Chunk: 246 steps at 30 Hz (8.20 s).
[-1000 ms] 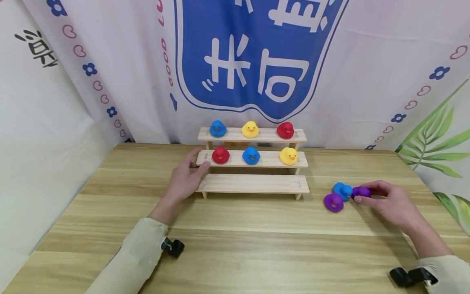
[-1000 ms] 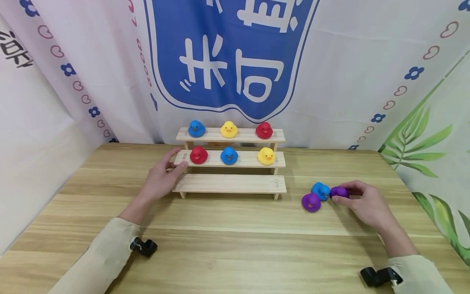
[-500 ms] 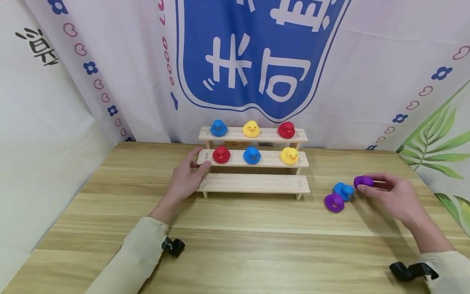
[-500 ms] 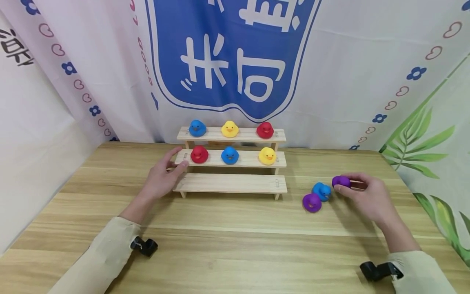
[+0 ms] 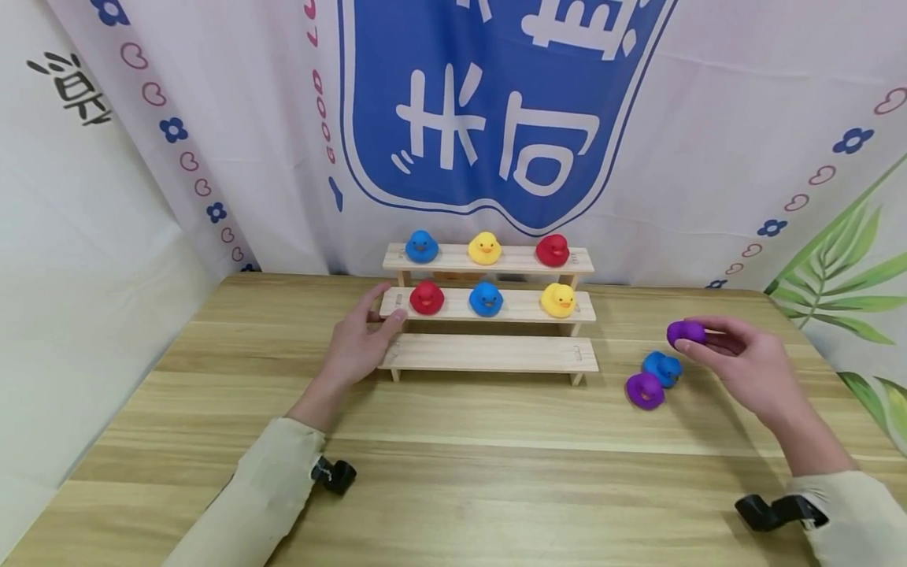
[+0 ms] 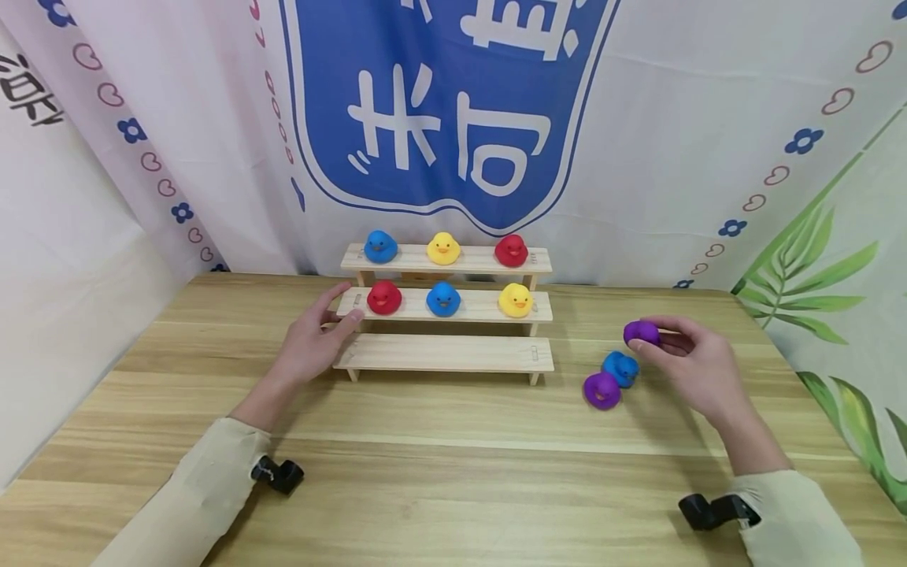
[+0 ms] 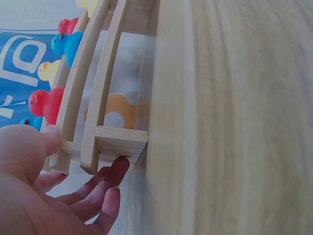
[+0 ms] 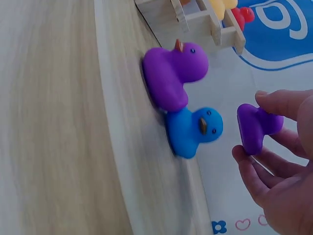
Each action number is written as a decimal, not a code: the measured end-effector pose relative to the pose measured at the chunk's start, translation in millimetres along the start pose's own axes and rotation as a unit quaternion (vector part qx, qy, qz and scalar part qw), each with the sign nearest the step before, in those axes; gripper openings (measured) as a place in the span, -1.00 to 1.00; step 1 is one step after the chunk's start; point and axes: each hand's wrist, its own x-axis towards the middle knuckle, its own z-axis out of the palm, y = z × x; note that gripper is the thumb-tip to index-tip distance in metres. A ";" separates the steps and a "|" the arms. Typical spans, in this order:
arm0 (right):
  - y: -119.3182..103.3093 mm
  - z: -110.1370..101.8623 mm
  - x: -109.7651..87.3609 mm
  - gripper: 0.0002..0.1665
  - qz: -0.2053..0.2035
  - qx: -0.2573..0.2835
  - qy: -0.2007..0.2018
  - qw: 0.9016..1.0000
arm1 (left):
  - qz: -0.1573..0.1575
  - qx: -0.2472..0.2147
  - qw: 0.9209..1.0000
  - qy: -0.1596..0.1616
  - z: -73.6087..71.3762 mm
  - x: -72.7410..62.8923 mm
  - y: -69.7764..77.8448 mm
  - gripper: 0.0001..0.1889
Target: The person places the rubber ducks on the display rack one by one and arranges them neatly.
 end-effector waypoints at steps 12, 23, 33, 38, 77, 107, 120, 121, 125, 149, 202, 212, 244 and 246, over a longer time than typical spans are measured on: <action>-19.2 21.0 0.2 -0.35 -0.052 0.045 -0.006 0.998 | 0.003 0.005 1.000 0.002 0.1 -0.2 -0.5 -0.26; -35.4 41.9 -1.3 -0.44 -0.101 0.070 -0.012 0.992 | 0.003 0.005 1.000 0.000 -0.2 0.0 1.1 -0.26; -52.1 58.3 -5.2 -0.47 -0.112 0.050 -0.048 0.991 | 0.004 0.004 1.000 0.001 0.1 0.3 0.5 -0.25; -58.2 66.3 -6.9 -0.51 -0.136 0.074 -0.063 0.986 | 0.003 0.003 1.000 0.003 0.3 -0.1 -0.5 -0.25; -110.3 125.4 0.7 -0.56 -0.198 0.121 -0.147 0.961 | 0.001 -0.002 1.000 0.003 -0.3 0.2 -0.9 -0.25; -153.3 167.1 1.8 -0.56 -0.181 0.179 -0.190 0.948 | 0.005 -0.006 1.000 0.001 0.4 1.4 -1.6 -0.24; -164.8 179.6 2.3 -0.54 -0.165 0.174 -0.205 0.949 | 0.001 -0.009 1.000 0.000 0.7 0.2 0.1 -0.25; -165.6 180.6 2.2 -0.54 -0.165 0.174 -0.205 0.949 | 0.000 -0.009 1.000 0.000 0.8 0.3 0.0 -0.25; -168.3 186.1 3.2 -0.55 -0.170 0.176 -0.209 0.947 | -0.005 -0.009 1.000 0.001 1.1 0.6 -0.5 -0.25; -180.0 208.1 4.9 -0.56 -0.187 0.159 -0.216 0.945 | -0.012 0.004 1.000 -0.005 0.3 1.7 -1.0 -0.22; -189.4 210.8 3.9 -0.45 -0.161 0.096 -0.213 0.959 | -0.014 -0.001 1.000 -0.011 -0.8 1.2 -2.7 -0.21; -181.0 187.0 0.5 -0.45 -0.157 0.099 -0.193 0.963 | -0.016 0.001 1.000 -0.009 0.0 2.4 -2.3 -0.21; -125.9 114.9 -3.9 -0.60 -0.166 0.111 -0.112 0.973 | -0.013 -0.006 1.000 -0.009 -0.6 -0.2 -2.3 -0.22; -121.0 110.2 -4.0 -0.60 -0.163 0.106 -0.106 0.975 | -0.012 -0.006 1.000 -0.008 -0.7 -0.5 -2.0 -0.22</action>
